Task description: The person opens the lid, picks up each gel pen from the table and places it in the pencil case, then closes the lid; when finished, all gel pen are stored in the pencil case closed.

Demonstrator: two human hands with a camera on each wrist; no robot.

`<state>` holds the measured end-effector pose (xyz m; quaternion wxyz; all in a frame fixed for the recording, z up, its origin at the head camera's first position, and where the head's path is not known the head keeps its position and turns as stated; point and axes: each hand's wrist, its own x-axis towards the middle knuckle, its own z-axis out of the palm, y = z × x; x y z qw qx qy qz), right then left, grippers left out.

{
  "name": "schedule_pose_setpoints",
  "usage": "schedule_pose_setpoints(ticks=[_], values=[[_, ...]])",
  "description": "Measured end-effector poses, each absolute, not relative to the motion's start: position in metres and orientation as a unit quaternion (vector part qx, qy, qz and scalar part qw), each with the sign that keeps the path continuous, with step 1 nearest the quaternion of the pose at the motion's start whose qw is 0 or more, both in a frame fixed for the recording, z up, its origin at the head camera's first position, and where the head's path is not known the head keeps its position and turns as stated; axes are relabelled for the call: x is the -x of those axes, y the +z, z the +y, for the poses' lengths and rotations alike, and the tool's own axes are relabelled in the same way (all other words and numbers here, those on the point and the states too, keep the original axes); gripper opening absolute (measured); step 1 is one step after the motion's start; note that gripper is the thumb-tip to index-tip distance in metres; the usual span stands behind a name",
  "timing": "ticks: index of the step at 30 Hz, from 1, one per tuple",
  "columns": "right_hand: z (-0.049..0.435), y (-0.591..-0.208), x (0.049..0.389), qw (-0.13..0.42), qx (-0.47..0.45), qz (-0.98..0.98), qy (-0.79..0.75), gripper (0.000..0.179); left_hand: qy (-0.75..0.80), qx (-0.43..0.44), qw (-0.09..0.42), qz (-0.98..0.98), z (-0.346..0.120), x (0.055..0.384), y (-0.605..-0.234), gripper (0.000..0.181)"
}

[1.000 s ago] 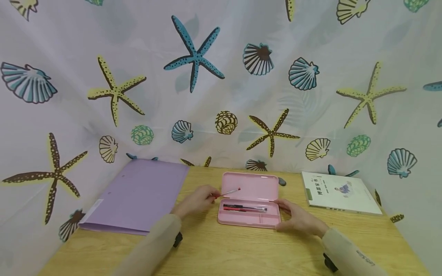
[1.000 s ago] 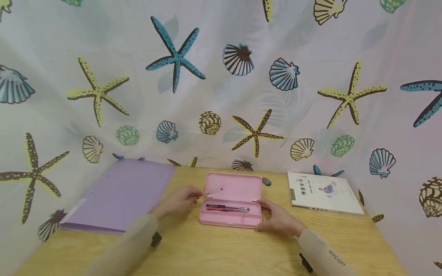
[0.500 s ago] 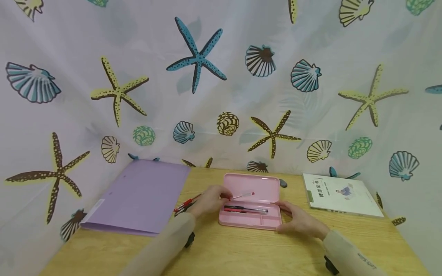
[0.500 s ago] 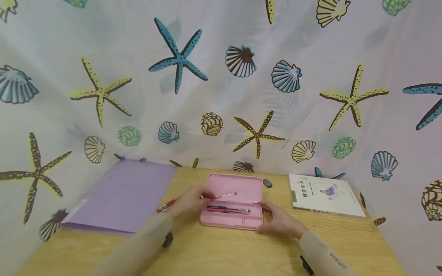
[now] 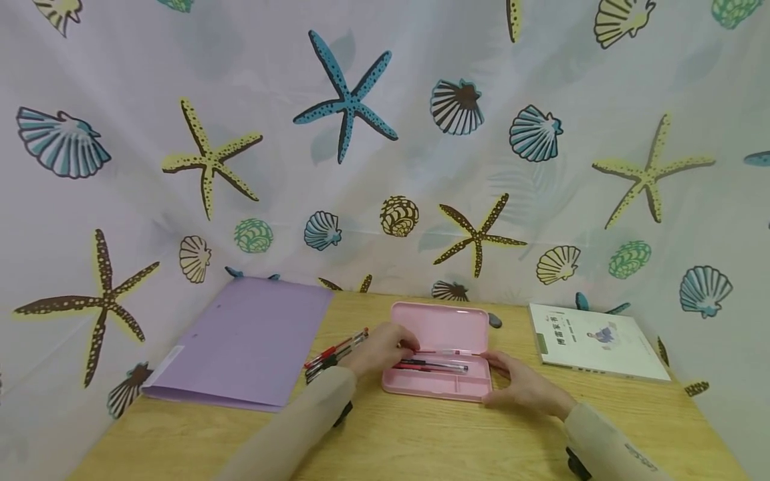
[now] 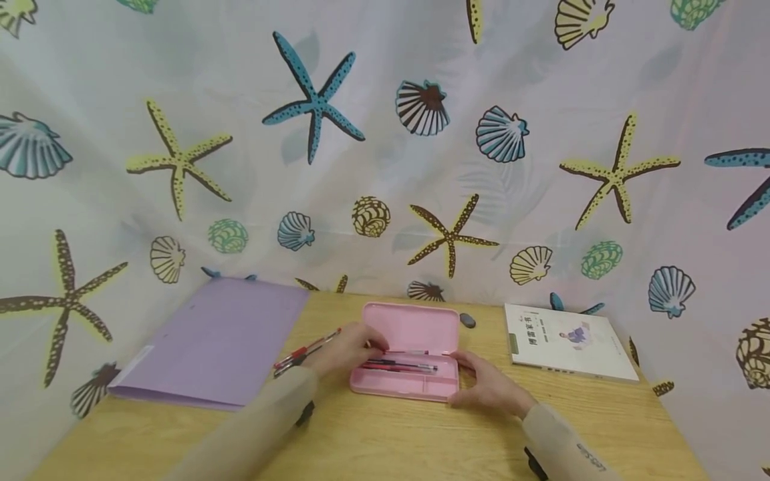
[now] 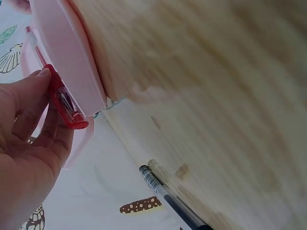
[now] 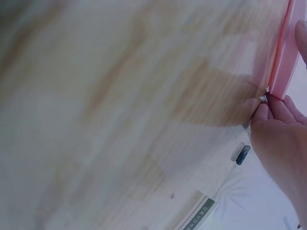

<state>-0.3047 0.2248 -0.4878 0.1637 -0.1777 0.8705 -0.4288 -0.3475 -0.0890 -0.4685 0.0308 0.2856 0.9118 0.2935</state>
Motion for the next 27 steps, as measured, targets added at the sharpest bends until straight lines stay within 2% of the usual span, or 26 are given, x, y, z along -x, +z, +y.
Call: schedule_pose_setpoints(ticks=[8,22,27], values=[[0.226,-0.489,0.305,0.164,0.182,0.869,-0.429,0.089,0.238,-0.328,0.007,0.914,-0.078,0.352,-0.471,0.009],[0.225,-0.489,0.305,0.172,0.167,0.873,-0.425,0.089,0.212,-0.304,0.002,0.929,-0.072,0.356,-0.475,0.012],[0.225,-0.489,0.306,0.175,0.164,0.871,-0.429,0.089,0.246,-0.294,0.013,0.924,-0.073,0.356,-0.474,0.010]])
